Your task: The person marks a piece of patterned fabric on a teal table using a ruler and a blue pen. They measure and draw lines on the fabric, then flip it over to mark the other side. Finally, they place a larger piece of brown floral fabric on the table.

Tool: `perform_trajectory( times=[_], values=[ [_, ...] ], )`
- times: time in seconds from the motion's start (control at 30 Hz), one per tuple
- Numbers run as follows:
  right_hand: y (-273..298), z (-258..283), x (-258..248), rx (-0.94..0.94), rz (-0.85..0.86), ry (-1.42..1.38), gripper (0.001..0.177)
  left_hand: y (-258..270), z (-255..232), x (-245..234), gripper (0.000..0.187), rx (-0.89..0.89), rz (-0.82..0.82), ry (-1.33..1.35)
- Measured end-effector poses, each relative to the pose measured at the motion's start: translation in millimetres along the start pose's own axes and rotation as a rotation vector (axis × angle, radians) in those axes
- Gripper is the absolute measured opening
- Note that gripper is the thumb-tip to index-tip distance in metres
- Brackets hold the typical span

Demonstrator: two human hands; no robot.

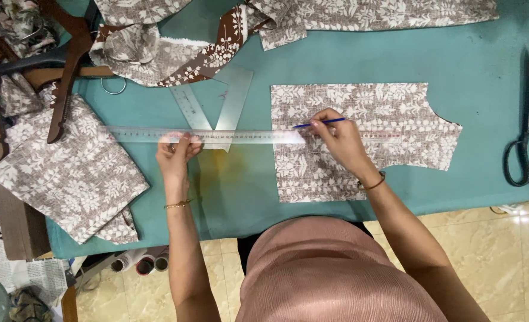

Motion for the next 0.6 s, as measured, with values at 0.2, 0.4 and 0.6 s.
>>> perform_trajectory(
  times=[0.2,0.4,0.6],
  values=[
    [-6,18,16,0.089,0.037,0.094,0.021,5,-4,3,0.024,0.038,0.002,-0.026],
    [-13,20,34,0.048,0.086,0.1,0.018,5,-7,4,0.021,0.041,0.004,-0.032],
    [-15,25,44,0.081,0.119,0.162,0.016,2,-10,8,0.016,-0.005,0.023,-0.008]
  ],
)
Point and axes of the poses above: each hand's wrist, its own y-axis away from the middle knuckle, its own x-axis out of the palm, z = x × y, the point moved 8 cm from there along -y, towards the middle knuckle, and after that the axes turned 8 degrees about x, right-handed, at the moved point
